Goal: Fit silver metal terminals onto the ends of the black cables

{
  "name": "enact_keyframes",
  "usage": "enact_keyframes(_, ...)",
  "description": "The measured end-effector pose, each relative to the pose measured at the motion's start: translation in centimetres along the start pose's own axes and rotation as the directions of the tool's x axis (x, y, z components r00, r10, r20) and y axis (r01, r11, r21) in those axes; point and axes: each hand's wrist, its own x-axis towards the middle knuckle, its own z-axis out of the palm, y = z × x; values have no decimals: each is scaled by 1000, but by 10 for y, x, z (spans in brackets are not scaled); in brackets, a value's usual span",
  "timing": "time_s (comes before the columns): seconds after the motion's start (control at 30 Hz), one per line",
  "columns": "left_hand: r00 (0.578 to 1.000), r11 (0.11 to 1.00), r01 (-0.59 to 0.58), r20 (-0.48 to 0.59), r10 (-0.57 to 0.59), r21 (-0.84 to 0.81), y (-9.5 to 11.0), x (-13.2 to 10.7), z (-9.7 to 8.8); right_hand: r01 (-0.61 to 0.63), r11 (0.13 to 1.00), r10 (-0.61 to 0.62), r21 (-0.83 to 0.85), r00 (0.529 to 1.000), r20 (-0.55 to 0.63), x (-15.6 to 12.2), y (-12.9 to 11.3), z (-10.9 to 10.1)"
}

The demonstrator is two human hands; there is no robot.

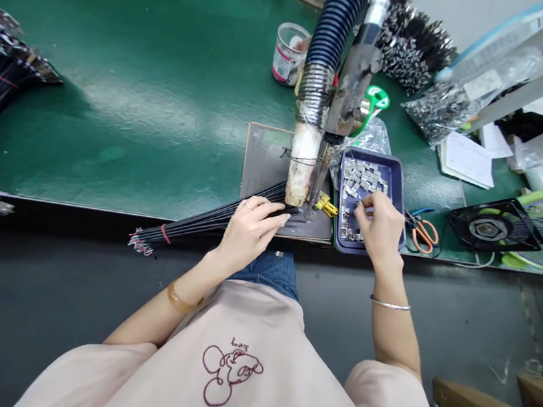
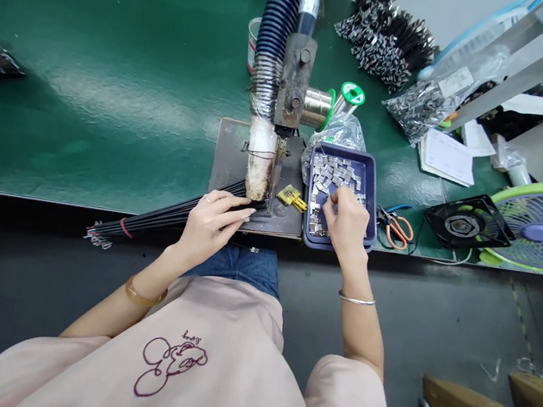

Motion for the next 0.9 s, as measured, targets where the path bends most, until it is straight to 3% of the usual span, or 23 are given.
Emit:
enact_keyframes(0.17, 997, 998, -58, -59, 56, -35, 10, -6, 0, -146, 903, 240, 404, 952, -191, -20, -9, -15)
enact_keyframes(0.27, 993, 992, -115, -48, 112, -55, 20, -4, 2, -164, 849, 298, 503, 933, -200, -34, -28, -24)
enact_keyframes(0.37, 989, 979, -138, 30, 144, -152, 31, -1, 8, -158, 741, 310, 652, 943, -124, -46, -54, -24)
enact_keyframes(0.43, 996, 972, -54, 54, 68, -229, 39, 1, 12, -155, 680, 315, 716, 944, -95, -53, -71, -18)
enact_keyframes(0.5, 990, 941, 136, 65, -122, -311, 44, 4, 15, -117, 724, 290, 680, 946, -146, -59, -83, -10)
enact_keyframes(0.57, 933, 827, 358, 128, -337, -434, 47, 6, 15, -84, 762, 248, 642, 954, -170, -62, -91, -2)
enact_keyframes(0.63, 854, 652, 509, 234, -464, -562, 48, 10, 13, -110, 710, 236, 696, 968, -88, -64, -95, 6)
enact_keyframes(0.73, 799, 471, 573, 331, -501, -670, 46, 13, 9, -209, 568, 235, 796, 968, 87, -64, -98, 15)
enact_keyframes(0.9, 782, 452, 594, 346, -518, -665, 43, 12, 11, -244, 441, 239, 864, 959, 149, -64, -98, 21)
